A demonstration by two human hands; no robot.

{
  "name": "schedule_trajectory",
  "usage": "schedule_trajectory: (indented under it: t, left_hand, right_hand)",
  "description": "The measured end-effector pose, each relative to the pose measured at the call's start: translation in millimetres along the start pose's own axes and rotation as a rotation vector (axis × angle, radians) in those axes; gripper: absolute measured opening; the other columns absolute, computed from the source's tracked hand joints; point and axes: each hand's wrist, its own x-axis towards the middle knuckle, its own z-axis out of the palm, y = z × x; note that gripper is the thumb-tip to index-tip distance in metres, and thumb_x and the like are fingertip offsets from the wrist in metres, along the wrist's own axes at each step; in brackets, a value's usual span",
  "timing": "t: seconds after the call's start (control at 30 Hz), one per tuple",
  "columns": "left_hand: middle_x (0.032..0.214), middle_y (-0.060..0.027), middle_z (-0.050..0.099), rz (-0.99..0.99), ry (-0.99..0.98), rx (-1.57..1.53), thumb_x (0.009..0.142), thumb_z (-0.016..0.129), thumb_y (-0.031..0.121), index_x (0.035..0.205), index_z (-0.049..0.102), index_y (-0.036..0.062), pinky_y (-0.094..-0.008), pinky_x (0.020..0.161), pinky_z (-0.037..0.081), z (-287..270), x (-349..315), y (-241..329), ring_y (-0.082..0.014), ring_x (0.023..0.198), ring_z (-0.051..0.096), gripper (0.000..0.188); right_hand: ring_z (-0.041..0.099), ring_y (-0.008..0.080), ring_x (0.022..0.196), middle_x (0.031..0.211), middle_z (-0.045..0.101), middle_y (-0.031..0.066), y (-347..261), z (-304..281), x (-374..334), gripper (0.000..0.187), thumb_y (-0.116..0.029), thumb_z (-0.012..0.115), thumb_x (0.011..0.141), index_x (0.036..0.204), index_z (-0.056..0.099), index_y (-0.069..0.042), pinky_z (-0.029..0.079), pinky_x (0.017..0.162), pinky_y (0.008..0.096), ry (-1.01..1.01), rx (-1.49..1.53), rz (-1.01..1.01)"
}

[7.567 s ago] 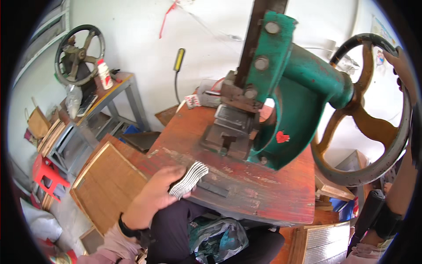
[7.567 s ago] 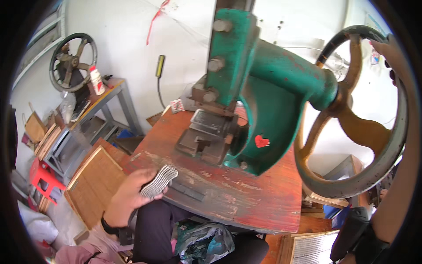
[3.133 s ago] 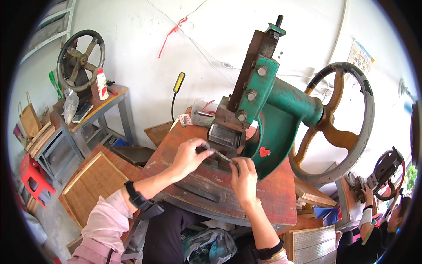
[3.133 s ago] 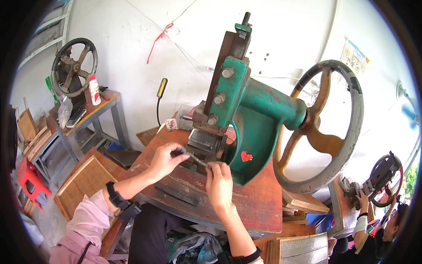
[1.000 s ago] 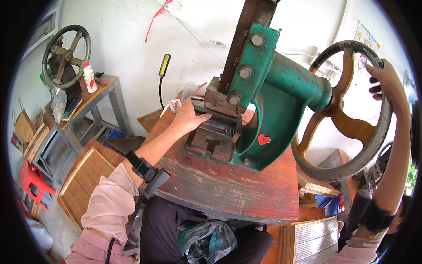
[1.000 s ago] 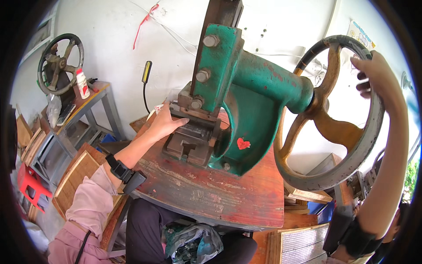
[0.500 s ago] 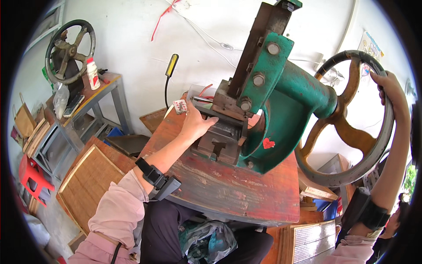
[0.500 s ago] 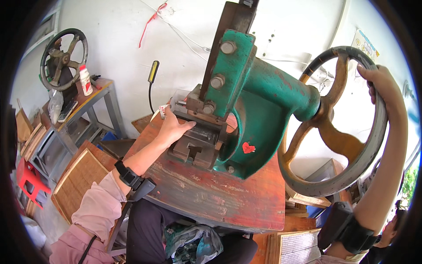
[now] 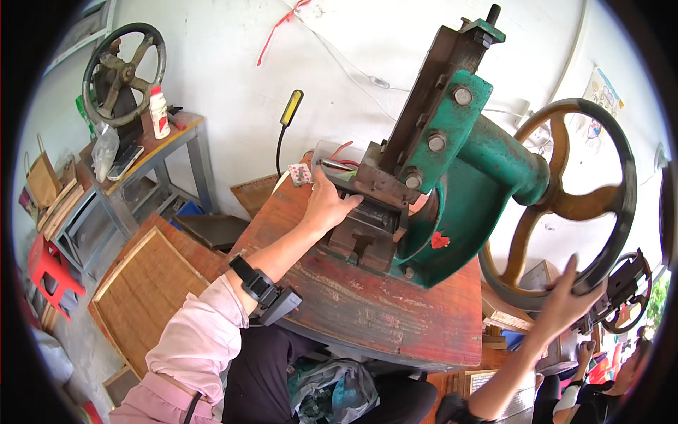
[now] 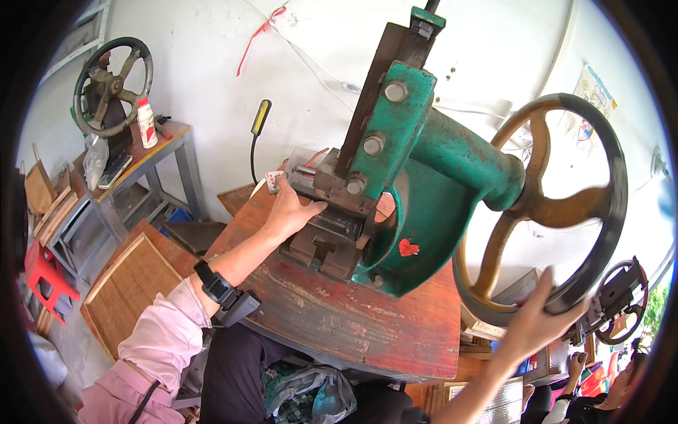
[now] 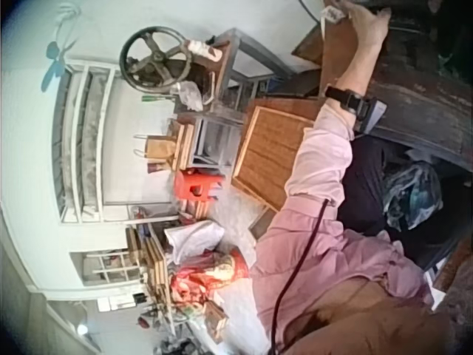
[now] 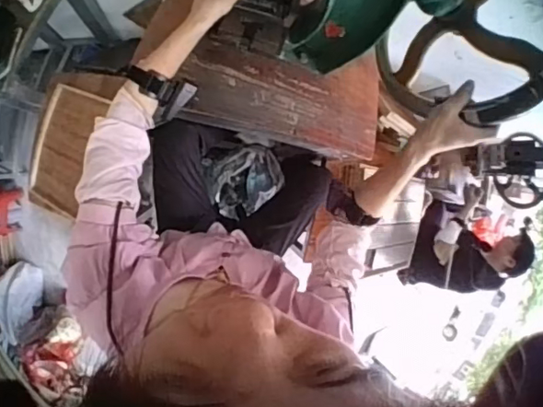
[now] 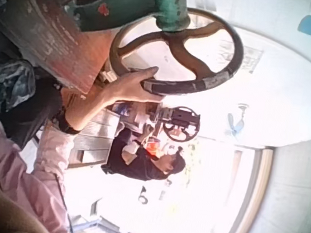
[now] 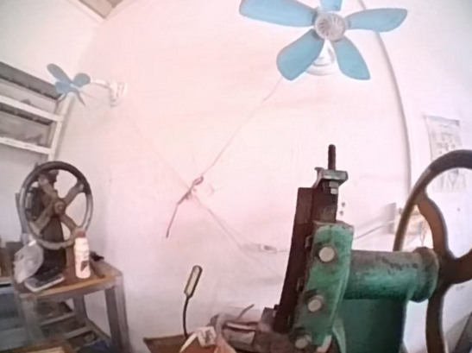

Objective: Operating a manual press, moving trays of parts, and packing materials in a manufacturing facility.

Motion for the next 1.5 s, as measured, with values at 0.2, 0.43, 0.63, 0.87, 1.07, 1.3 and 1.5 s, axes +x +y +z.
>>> schedule_trajectory:
  t: [0.2,0.43,0.63,0.87,1.07,1.3,1.5]
  left_hand:
    - [0.117,-0.0297,0.039,-0.042,-0.054,-0.042,0.064,0.071,0.021,0.120,0.012,-0.0114,-0.0369,0.091,0.035,6.1,0.1,9.1,-0.0370,0.110,0.042,0.087]
    - [0.117,-0.0294,0.038,-0.009,-0.034,-0.016,0.065,0.071,0.020,0.121,0.011,-0.0119,-0.0375,0.092,0.034,0.1,3.8,-1.4,-0.0374,0.111,0.040,0.088]
    - [0.117,-0.0298,0.037,0.214,0.013,0.408,0.065,0.072,0.022,0.121,0.019,-0.0126,-0.0435,0.094,0.028,9.9,0.9,24.8,-0.0382,0.111,0.036,0.084]
    - [0.093,-0.0174,0.055,0.421,-0.058,0.518,0.072,0.064,0.026,0.096,0.053,0.0001,-0.0423,0.079,0.037,-21.7,-11.8,17.7,-0.0368,0.093,0.045,0.038]
    - [0.087,-0.0102,0.053,0.660,-0.199,0.354,0.069,0.069,0.016,0.091,0.056,0.0039,-0.0360,0.073,0.040,-69.7,-111.5,25.3,-0.0281,0.084,0.047,0.029]
    - [0.096,-0.0129,0.052,0.631,-0.276,0.384,0.072,0.065,0.012,0.099,0.055,0.0009,-0.0377,0.081,0.041,-76.8,-108.4,14.5,-0.0295,0.094,0.049,0.031]
    - [0.102,-0.0168,0.052,0.800,-0.209,0.431,0.078,0.055,0.009,0.101,0.053,-0.0017,-0.0378,0.083,0.041,-22.0,-48.4,47.7,-0.0311,0.096,0.050,0.026]
  right_hand:
    - [0.051,0.0121,0.056,0.074,0.051,0.0077,90.7,34.8,-76.0,0.049,-0.005,0.060,0.079,0.116,0.030,0.003,0.046,0.052,0.0235,0.153,0.334,-0.030]
    - [0.052,0.0116,0.058,0.072,0.050,0.0069,33.7,1.7,-40.1,0.040,-0.005,0.059,0.078,0.110,0.034,0.003,0.045,0.052,0.0232,-0.052,0.210,0.113]
    - [0.047,0.0103,0.043,0.056,0.047,0.0036,-35.0,-31.7,64.8,0.028,-0.016,0.059,0.076,0.093,0.043,0.001,0.037,0.041,0.0218,-0.419,-0.166,0.036]
    - [0.044,0.0132,0.040,0.055,0.043,0.0038,-64.7,35.1,164.2,0.028,-0.024,0.055,0.077,0.086,0.043,-0.001,0.039,0.034,0.0279,-0.571,-0.565,-0.234]
    - [0.045,0.0118,0.045,0.058,0.043,0.0050,-73.7,47.6,196.7,0.030,-0.025,0.050,0.079,0.094,0.042,0.000,0.041,0.040,0.0274,-0.406,-0.960,-0.323]
    - [0.043,0.0128,0.044,0.056,0.043,0.0061,-52.2,80.1,194.4,0.031,-0.026,0.052,0.077,0.092,0.045,0.000,0.040,0.040,0.0293,-0.444,-0.826,-0.245]
    - [0.045,0.0142,0.044,0.056,0.044,0.0075,-61.6,76.8,198.5,0.031,-0.027,0.052,0.076,0.089,0.047,0.000,0.041,0.042,0.0306,-0.449,-0.857,-0.271]
